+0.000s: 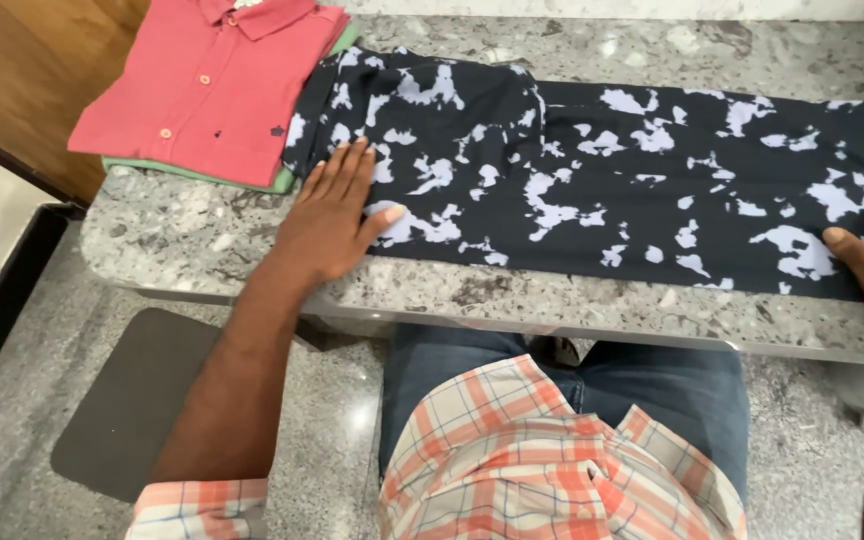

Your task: Folding a black and white patterned button-down shirt on a marble-style counter.

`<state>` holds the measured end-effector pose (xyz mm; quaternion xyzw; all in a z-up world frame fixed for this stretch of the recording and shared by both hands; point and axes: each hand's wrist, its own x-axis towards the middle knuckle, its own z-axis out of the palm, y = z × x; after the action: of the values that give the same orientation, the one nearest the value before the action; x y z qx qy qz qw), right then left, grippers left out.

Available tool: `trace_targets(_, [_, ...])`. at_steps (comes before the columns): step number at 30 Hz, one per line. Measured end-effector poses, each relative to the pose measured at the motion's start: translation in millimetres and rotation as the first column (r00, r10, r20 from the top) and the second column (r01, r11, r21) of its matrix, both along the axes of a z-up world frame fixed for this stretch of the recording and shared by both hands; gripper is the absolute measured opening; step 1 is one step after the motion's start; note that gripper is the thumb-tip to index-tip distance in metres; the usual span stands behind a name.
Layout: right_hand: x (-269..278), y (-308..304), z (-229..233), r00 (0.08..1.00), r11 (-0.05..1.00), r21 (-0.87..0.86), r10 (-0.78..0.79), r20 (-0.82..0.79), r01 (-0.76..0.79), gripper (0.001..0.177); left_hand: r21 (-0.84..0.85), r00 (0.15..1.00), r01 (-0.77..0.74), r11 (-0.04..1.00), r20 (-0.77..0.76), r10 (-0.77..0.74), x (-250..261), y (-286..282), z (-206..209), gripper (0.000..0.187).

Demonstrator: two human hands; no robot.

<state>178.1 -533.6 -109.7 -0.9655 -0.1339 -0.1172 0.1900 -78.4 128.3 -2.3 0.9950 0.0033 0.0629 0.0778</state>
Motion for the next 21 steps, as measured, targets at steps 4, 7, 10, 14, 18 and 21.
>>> trace_targets(4, [16.8, 7.8, 3.7, 0.999, 0.982, -0.184, -0.026, 0.031, 0.032, 0.08, -0.051, 1.0, 0.016, 0.999, -0.007, -0.016, 6.5, 22.9, 1.2, 0.081])
trace_targets(7, [-19.3, 114.2, 90.0, 0.913, 0.921, -0.386, 0.114, 0.391, 0.05, 0.095, -0.088, 0.981, 0.108, 0.99, 0.173, -0.092, 26.5, 16.8, 34.3, 0.08])
trace_targets(10, [-69.0, 239.3, 182.4, 0.99, 0.973, -0.181, 0.14, -0.017, -0.14, 0.085, -0.175, 0.964, 0.026, 0.984, 0.264, 0.021, 61.6, 1.9, 76.9, 0.069])
trace_targets(14, [-75.2, 344.8, 207.3, 0.862, 0.958, 0.212, 0.268, -0.431, -0.192, 0.068, -0.22, 0.931, -0.243, 0.945, 0.222, 0.291, 115.0, 6.7, 66.4, 0.043])
trace_targets(18, [-43.0, 387.8, 163.7, 0.859, 0.918, 0.348, 0.327, -0.395, -0.189, 0.064, -0.269, 0.864, -0.339, 0.902, 0.291, 0.411, 137.3, 12.1, 34.6, 0.046])
trace_targets(21, [-33.1, 392.6, 148.2, 0.838, 0.853, 0.502, 0.373, -0.398, -0.141, 0.065, -0.276, 0.876, -0.337, 0.9, 0.259, 0.407, 139.7, 17.0, 18.6, 0.049])
